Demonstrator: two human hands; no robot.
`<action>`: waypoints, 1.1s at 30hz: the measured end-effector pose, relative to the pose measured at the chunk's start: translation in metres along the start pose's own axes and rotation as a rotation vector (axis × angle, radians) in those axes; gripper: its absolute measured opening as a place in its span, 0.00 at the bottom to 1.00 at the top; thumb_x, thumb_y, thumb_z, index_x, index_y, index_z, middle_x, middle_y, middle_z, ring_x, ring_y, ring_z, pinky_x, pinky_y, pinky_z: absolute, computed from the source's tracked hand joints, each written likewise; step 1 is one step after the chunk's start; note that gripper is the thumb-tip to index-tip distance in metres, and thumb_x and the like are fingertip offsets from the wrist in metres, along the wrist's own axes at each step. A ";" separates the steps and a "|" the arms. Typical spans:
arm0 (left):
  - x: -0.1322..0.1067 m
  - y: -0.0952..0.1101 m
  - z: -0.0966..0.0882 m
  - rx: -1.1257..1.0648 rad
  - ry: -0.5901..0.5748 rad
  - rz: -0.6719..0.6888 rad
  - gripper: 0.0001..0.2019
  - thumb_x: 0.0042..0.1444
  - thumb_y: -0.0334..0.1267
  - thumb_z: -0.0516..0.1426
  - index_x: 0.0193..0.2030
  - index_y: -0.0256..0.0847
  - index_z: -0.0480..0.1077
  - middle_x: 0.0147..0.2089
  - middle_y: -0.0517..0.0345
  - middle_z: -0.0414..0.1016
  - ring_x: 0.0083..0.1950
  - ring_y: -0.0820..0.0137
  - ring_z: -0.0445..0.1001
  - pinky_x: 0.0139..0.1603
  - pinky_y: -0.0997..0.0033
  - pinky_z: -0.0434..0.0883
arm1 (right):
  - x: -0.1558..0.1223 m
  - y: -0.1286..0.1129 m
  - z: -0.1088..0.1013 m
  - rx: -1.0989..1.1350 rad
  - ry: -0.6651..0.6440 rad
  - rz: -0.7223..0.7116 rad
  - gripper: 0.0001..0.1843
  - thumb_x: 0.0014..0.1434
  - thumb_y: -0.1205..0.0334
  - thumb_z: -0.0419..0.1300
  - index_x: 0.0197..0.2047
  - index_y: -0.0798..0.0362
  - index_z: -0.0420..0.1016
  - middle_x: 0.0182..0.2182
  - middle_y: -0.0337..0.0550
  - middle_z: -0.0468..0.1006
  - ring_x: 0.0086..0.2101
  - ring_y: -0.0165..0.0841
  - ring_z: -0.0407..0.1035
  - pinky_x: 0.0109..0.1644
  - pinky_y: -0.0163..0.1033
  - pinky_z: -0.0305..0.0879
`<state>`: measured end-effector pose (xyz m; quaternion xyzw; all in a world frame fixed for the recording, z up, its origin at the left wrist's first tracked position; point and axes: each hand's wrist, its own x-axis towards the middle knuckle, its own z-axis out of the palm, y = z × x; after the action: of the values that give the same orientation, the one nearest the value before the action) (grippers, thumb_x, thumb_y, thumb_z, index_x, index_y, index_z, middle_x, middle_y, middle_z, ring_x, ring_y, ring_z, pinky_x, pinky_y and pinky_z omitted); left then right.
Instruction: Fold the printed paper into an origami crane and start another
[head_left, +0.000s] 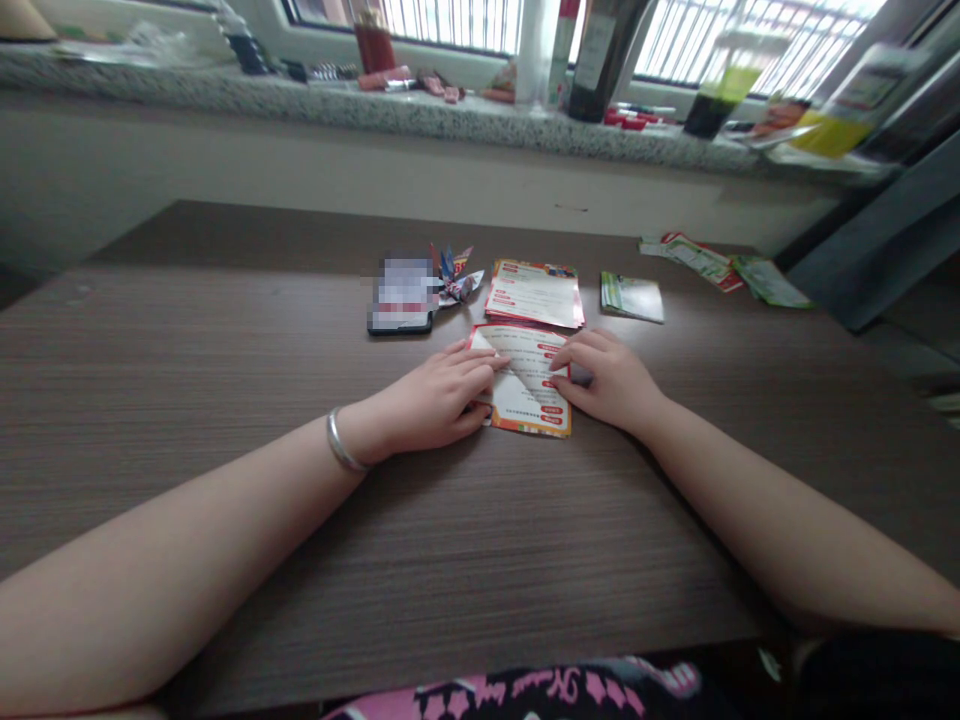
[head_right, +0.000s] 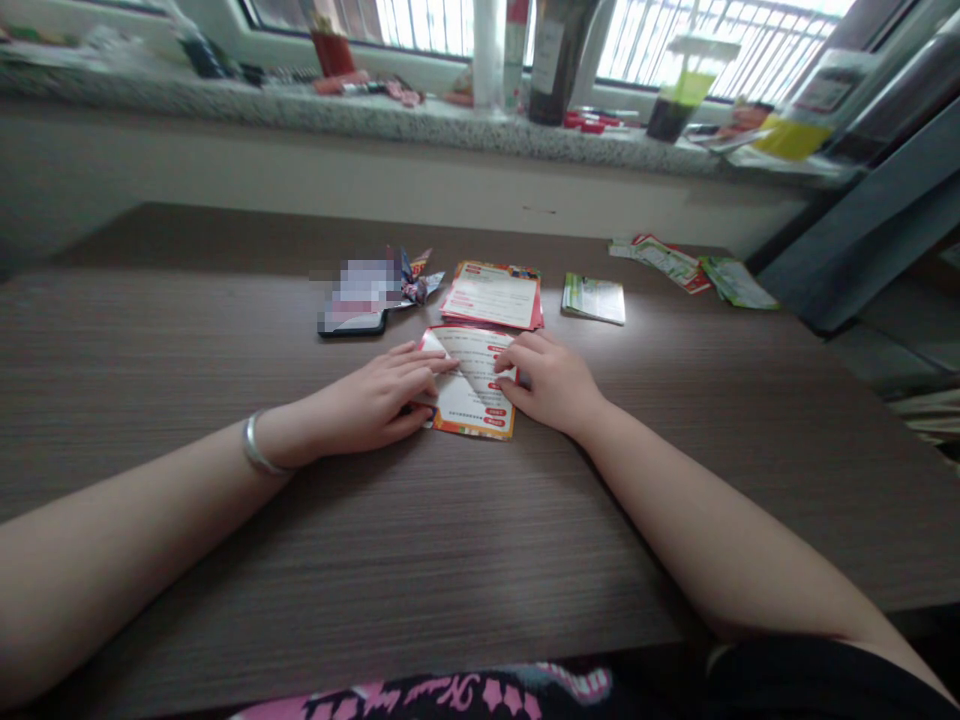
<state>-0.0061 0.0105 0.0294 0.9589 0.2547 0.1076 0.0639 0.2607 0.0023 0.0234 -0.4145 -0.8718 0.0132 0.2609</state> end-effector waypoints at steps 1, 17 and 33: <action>0.000 0.000 0.000 -0.011 0.001 0.002 0.09 0.61 0.35 0.52 0.45 0.36 0.69 0.66 0.43 0.64 0.69 0.61 0.60 0.72 0.50 0.52 | 0.000 -0.001 0.000 0.010 -0.005 -0.072 0.04 0.58 0.63 0.59 0.38 0.50 0.75 0.41 0.45 0.79 0.43 0.38 0.70 0.48 0.45 0.67; 0.000 -0.008 0.003 0.005 0.042 0.013 0.12 0.58 0.33 0.53 0.48 0.39 0.71 0.61 0.48 0.69 0.64 0.61 0.66 0.68 0.51 0.59 | 0.000 0.000 0.002 0.180 -0.247 -0.260 0.16 0.59 0.63 0.59 0.51 0.47 0.76 0.52 0.45 0.77 0.54 0.37 0.69 0.60 0.52 0.63; -0.005 -0.012 0.005 -0.011 0.020 -0.016 0.35 0.48 0.64 0.60 0.52 0.38 0.67 0.73 0.38 0.46 0.71 0.48 0.54 0.69 0.45 0.55 | 0.000 -0.012 -0.007 0.053 -0.362 -0.355 0.33 0.56 0.43 0.60 0.59 0.53 0.70 0.51 0.54 0.73 0.49 0.44 0.65 0.55 0.52 0.64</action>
<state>-0.0153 0.0179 0.0216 0.9554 0.2622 0.1179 0.0675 0.2556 -0.0071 0.0326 -0.2386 -0.9628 0.0641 0.1098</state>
